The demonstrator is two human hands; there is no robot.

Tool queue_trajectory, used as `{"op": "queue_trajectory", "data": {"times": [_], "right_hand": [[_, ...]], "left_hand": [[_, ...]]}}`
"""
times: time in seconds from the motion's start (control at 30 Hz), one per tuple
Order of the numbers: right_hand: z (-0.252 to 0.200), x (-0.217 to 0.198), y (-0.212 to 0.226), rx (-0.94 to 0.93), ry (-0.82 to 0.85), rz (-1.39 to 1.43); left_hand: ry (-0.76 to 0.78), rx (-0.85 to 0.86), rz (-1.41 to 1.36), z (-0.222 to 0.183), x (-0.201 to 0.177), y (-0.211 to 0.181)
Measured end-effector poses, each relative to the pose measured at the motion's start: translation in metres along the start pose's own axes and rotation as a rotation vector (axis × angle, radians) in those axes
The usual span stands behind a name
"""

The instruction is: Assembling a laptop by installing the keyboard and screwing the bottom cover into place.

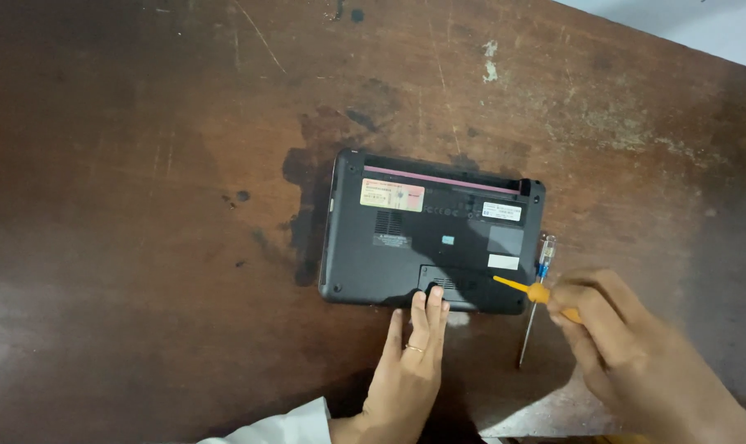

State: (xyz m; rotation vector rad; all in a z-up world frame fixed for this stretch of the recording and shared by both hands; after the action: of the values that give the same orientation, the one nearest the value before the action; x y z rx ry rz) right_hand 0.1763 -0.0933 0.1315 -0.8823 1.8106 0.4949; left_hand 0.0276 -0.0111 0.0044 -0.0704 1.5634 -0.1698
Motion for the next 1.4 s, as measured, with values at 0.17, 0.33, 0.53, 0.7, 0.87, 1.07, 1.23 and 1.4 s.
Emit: {"op": "queue_trajectory", "data": {"times": [0.17,0.33,0.53,0.7,0.87,1.07,1.23,1.4], "right_hand": [[-0.006,-0.031,0.025,-0.072,-0.472,-0.673],[-0.008,-0.011,0.004,0.068,-0.391,-0.718],[0.000,0.001,-0.026,0.173,0.083,-0.147],[-0.007,-0.009,-0.018,0.097,-0.078,-0.270],[-0.016,-0.005,-0.002,0.241,-0.312,-0.563],[-0.001,-0.016,-0.002,0.369,-0.171,-0.333],[0.001,0.000,-0.019,0.089,-0.034,0.178],[-0.002,-0.034,0.016,0.067,-0.337,-0.084]], "left_hand": [[-0.226,-0.009,-0.029,0.003,-0.030,0.007],[-0.294,-0.010,-0.025,0.004,-0.036,0.008],[-0.312,-0.004,-0.045,0.004,-0.038,0.007],[-0.323,0.009,-0.030,0.005,-0.041,0.008],[-0.354,0.005,-0.054,0.005,-0.043,0.009],[-0.323,0.016,-0.066,0.003,-0.043,0.010],[-0.328,0.004,-0.037,0.001,-0.041,0.009],[-0.295,0.019,-0.009,0.003,-0.042,0.008]]}}
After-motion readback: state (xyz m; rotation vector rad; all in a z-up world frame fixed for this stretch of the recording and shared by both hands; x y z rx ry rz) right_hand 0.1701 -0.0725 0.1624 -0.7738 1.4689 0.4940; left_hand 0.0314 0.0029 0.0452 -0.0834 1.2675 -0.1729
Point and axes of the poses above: each hand's wrist, its own z-axis towards the middle knuckle, its own x-axis out of the palm, y = z × x, the point moved 8 cm from there along z, towards the middle knuckle, and after that the axes turned 14 degrees about -z, right-handed, at the moved point
